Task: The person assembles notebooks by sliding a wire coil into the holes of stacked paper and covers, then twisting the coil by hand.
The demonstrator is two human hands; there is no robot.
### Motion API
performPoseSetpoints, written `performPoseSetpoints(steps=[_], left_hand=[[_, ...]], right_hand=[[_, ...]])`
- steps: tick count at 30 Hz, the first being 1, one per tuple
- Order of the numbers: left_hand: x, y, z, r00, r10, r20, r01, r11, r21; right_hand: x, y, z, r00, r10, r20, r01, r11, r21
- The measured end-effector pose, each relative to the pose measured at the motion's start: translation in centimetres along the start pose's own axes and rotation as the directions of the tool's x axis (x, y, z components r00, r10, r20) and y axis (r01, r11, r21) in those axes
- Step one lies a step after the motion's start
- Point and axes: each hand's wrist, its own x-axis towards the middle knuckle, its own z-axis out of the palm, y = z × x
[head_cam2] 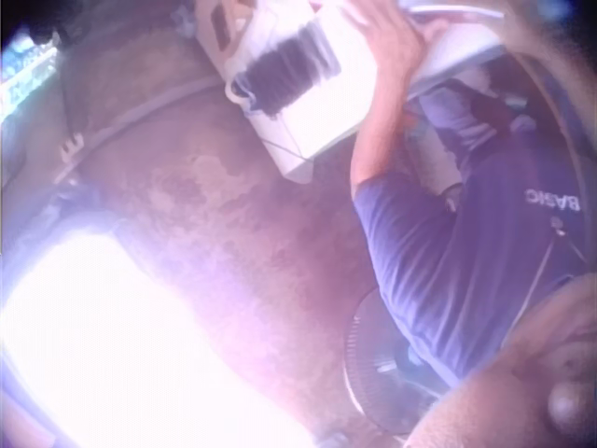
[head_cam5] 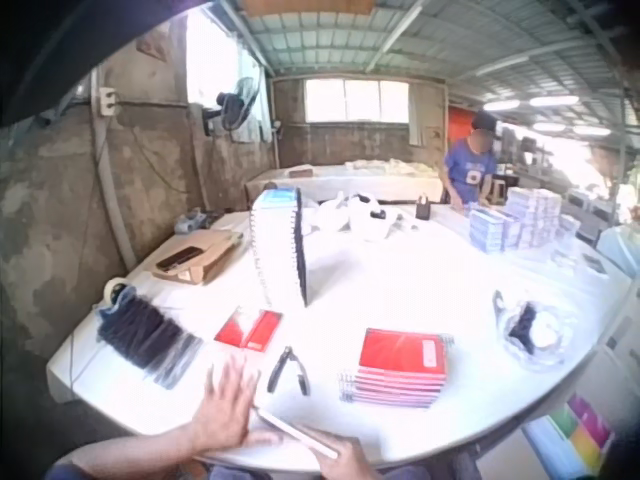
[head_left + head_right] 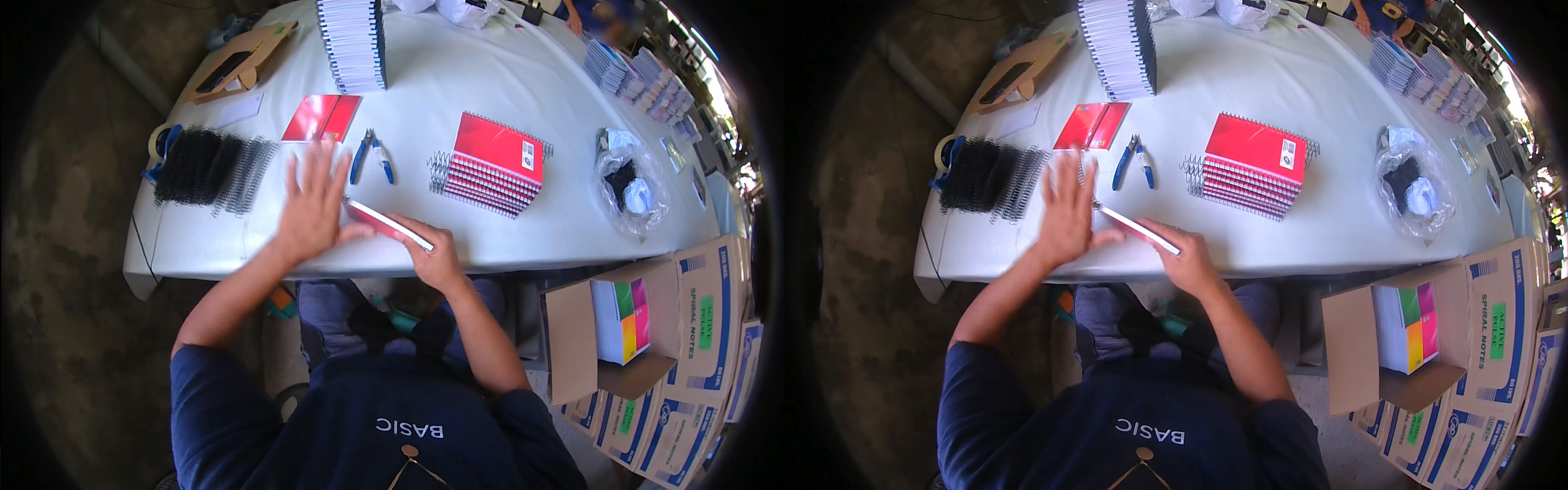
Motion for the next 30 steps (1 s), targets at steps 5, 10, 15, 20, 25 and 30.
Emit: performPoseSetpoints(steps=[5,10,15,20,25,30], left_hand=[[-6.9,0.7,1.9,0.972,0.231,0.039,-0.233,0.936,0.264],[-8.4,0.0,6.2,0.983,-0.057,-0.176,0.066,0.997,0.049],[-4.5,1.0,0.5,0.935,0.005,-0.355,0.033,0.994,0.102],[-10.5,3.5,3.9,0.996,0.033,-0.085,-0.052,0.969,-0.240],[-0.6,1.1,0.2,0.912,0.023,-0.410,-0.022,1.000,0.008],[-7.6,4.1,4.8,0.926,0.351,-0.137,-0.373,0.907,-0.196]], right_hand=[[-1.6,-0.1,1.4,1.000,0.015,-0.008,-0.015,1.000,0.026],[-2.4,0.5,3.2,0.999,-0.052,-0.011,0.052,0.998,0.031],[-2.7,0.5,2.9,0.988,-0.151,0.021,0.151,0.988,-0.032],[-2.4,0.5,3.2,0.987,-0.159,-0.029,0.158,0.986,-0.059],[-2.5,-0.1,2.1,0.976,-0.177,0.128,0.188,0.979,-0.083],[-2.2,0.8,1.9,0.984,-0.175,0.020,0.175,0.983,-0.049]])
